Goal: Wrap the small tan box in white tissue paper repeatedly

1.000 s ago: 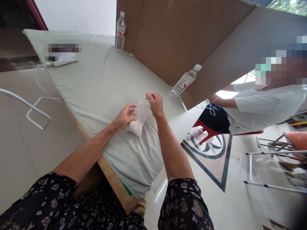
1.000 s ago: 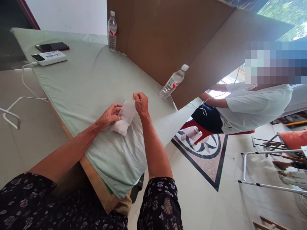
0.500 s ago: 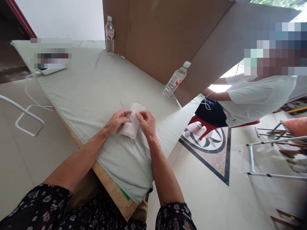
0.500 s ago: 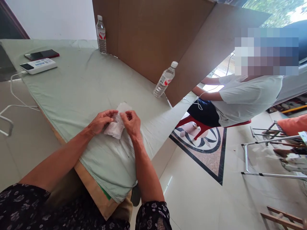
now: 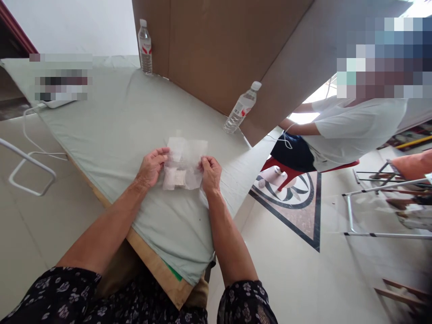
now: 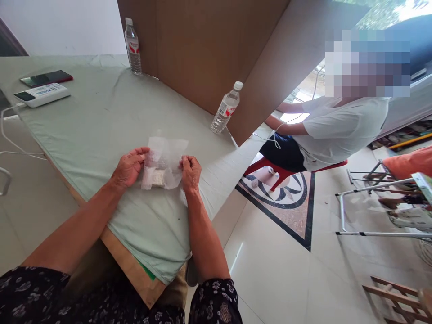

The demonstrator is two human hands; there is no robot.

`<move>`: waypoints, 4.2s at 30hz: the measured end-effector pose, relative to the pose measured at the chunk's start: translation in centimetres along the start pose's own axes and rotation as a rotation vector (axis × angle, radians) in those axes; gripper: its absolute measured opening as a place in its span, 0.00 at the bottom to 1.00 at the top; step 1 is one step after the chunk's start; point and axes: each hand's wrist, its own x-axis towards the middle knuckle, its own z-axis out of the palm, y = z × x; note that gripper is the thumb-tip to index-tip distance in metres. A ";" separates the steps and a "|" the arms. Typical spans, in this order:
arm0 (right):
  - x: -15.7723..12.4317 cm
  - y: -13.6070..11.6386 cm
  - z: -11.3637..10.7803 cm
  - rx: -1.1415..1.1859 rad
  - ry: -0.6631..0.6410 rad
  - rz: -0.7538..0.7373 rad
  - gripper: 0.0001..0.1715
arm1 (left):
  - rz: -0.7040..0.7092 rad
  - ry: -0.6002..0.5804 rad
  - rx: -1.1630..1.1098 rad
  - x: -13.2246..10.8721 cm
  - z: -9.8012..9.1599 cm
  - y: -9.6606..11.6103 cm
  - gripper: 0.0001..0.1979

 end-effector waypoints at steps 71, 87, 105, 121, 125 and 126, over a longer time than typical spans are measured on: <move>2.5 -0.8 -10.2 -0.977 0.143 -0.244 0.35 | 0.312 -0.374 1.460 -1.1 -1.3 -0.1 0.48; -3.7 -0.6 -1.8 -1.150 -0.533 -0.350 0.38 | 0.376 -0.461 1.463 -0.8 -1.9 -0.5 0.43; -4.1 -0.5 -1.8 -1.115 -0.494 -0.359 0.36 | 0.338 -0.558 1.551 -1.8 -4.2 2.3 0.38; -2.0 -1.2 -5.3 -0.973 0.005 -0.430 0.26 | 0.320 -0.468 1.319 -3.3 -3.0 -0.4 0.46; 1.0 -0.2 -8.2 -0.924 0.194 -0.260 0.42 | 0.323 -0.450 1.301 -3.4 -3.0 -0.4 0.48; 1.6 0.2 -8.7 -0.911 0.196 -0.203 0.42 | 0.323 -0.448 1.301 -3.4 -2.9 -0.4 0.48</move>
